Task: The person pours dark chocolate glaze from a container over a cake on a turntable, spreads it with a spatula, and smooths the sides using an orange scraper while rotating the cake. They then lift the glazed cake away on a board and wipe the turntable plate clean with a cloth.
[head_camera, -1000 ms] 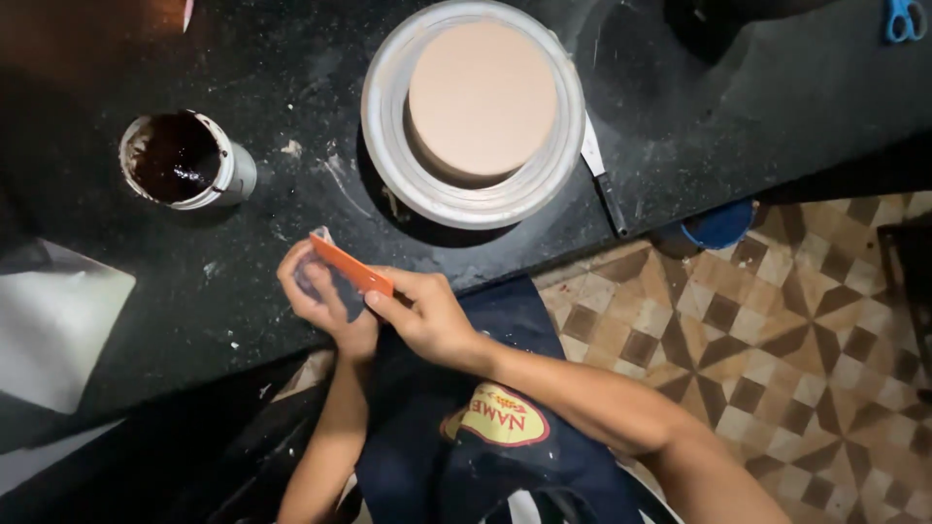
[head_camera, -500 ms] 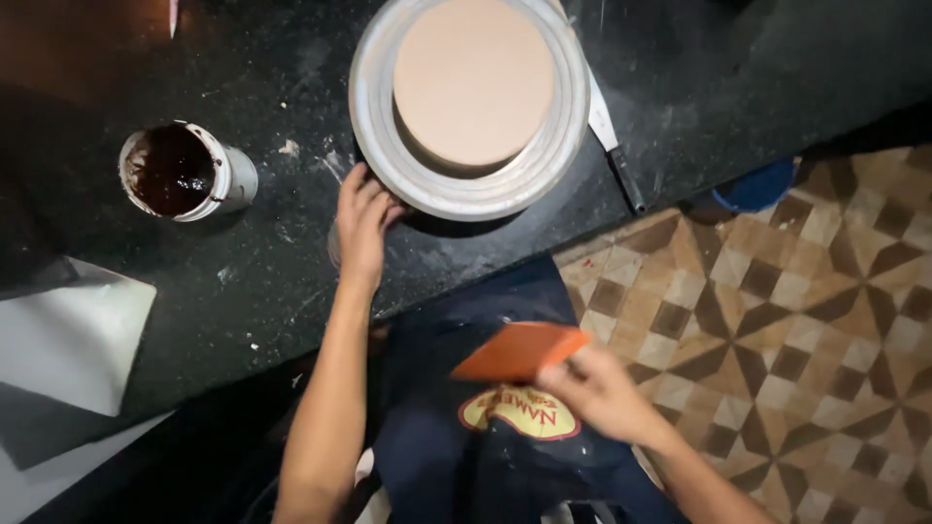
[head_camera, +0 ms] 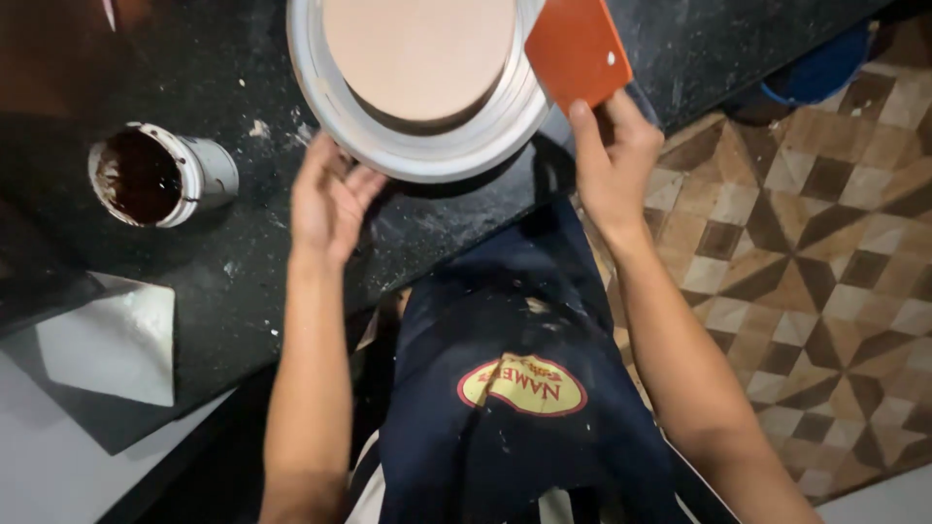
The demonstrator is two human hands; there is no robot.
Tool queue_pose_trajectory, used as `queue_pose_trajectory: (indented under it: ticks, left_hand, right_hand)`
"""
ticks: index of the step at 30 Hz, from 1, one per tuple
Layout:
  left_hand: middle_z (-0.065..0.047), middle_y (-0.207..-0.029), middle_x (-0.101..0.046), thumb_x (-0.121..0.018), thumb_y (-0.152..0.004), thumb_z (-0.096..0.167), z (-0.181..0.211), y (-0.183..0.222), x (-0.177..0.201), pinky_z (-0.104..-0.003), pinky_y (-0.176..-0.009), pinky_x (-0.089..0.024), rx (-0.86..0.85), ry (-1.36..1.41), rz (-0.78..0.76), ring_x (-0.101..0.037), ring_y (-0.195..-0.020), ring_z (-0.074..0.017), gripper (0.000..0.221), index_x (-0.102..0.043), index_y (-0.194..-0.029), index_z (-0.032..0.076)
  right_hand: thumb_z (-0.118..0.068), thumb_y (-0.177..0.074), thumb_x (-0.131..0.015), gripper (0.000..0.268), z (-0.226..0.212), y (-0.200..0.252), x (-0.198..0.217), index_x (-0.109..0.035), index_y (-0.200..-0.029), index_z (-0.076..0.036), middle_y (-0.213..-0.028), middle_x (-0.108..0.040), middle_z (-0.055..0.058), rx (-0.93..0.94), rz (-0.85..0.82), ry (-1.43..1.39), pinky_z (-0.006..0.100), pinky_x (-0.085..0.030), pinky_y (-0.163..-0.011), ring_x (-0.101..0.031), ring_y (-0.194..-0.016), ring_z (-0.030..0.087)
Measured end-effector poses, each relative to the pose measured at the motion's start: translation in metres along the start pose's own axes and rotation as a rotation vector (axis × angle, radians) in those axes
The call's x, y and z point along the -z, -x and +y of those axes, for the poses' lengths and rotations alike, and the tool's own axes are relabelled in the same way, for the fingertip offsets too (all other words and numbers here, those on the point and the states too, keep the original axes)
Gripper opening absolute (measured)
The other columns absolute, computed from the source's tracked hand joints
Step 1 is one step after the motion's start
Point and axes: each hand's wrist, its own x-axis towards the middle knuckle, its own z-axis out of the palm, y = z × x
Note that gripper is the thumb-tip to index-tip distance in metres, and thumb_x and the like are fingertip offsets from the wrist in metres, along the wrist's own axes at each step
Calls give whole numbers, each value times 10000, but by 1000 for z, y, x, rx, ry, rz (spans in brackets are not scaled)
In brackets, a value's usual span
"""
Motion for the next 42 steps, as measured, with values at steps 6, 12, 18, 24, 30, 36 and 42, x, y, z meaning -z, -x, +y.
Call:
queue_pose_trajectory:
  ticks: [6, 12, 18, 24, 30, 36, 42]
  left_hand:
    - [-118, -1343, -632, -542, -1016, 271, 12, 0, -5, -389, -954, -629, 70, 46, 71, -712, -1130, -280, 488, -482, -1456, 67]
    - [-200, -1302, -662, -573, -1004, 226, -35, 43, -32, -397, -889, -625, 130, -179, -86, -735, -1096, -327, 455, -474, -1408, 42]
    - [-158, -1427, -632, -547, -1076, 267, -10, 35, 8, -287, -886, -596, 325, -635, -445, -712, -1109, -216, 496, -487, -1490, 1]
    - [-169, -1398, -659, -565, -1070, 246, -4, 23, 9, -270, -744, -592, -43, -210, 69, -701, -927, -160, 571, -379, -1563, 27]
    - [-216, -1340, -663, -667, -1008, 205, -39, 44, -13, -262, -601, -542, 229, -276, -290, -708, -787, -186, 584, -409, -1491, 2]
    - [-68, -1243, -683, -645, -1015, 276, -21, 30, -9, -217, -618, -561, 300, -673, -370, -736, -844, -129, 472, -521, -1426, 79]
    - [-102, -1095, -646, -669, -1037, 287, -33, 22, 0, -233, -520, -461, 12, -197, 81, -680, -751, -157, 448, -477, -1367, 51]
  right_hand:
    - [-64, -1089, -645, 191, -6, -3, -11, -672, -1242, 45, -925, -664, -2, 26, -14, 57, 254, -459, -749, -516, -838, 50]
    - [-51, -1092, -667, 115, -3, -2, -12, -677, -1179, 24, -795, -578, 63, 98, -40, 174, 292, -431, -673, -468, -737, 90]
    - [-41, -1081, -680, 111, -2, 1, -15, -670, -1165, 30, -833, -618, 103, 160, -58, 172, 301, -468, -698, -514, -749, 100]
    - [-39, -1095, -689, 120, 2, 7, -15, -664, -1189, 32, -886, -648, 118, 176, -71, 146, 303, -475, -726, -535, -791, 106]
    - [-34, -1095, -694, 115, 1, 12, -14, -665, -1185, 31, -860, -648, 98, 144, -79, 120, 286, -455, -700, -522, -770, 89]
    - [-27, -1110, -685, 143, -1, 15, -14, -664, -1241, 27, -896, -658, 75, 157, -91, 105, 263, -463, -698, -513, -794, 78]
    - [-27, -1122, -681, 153, -3, 18, -12, -663, -1263, 29, -943, -687, 74, 144, -114, 71, 249, -484, -741, -550, -818, 61]
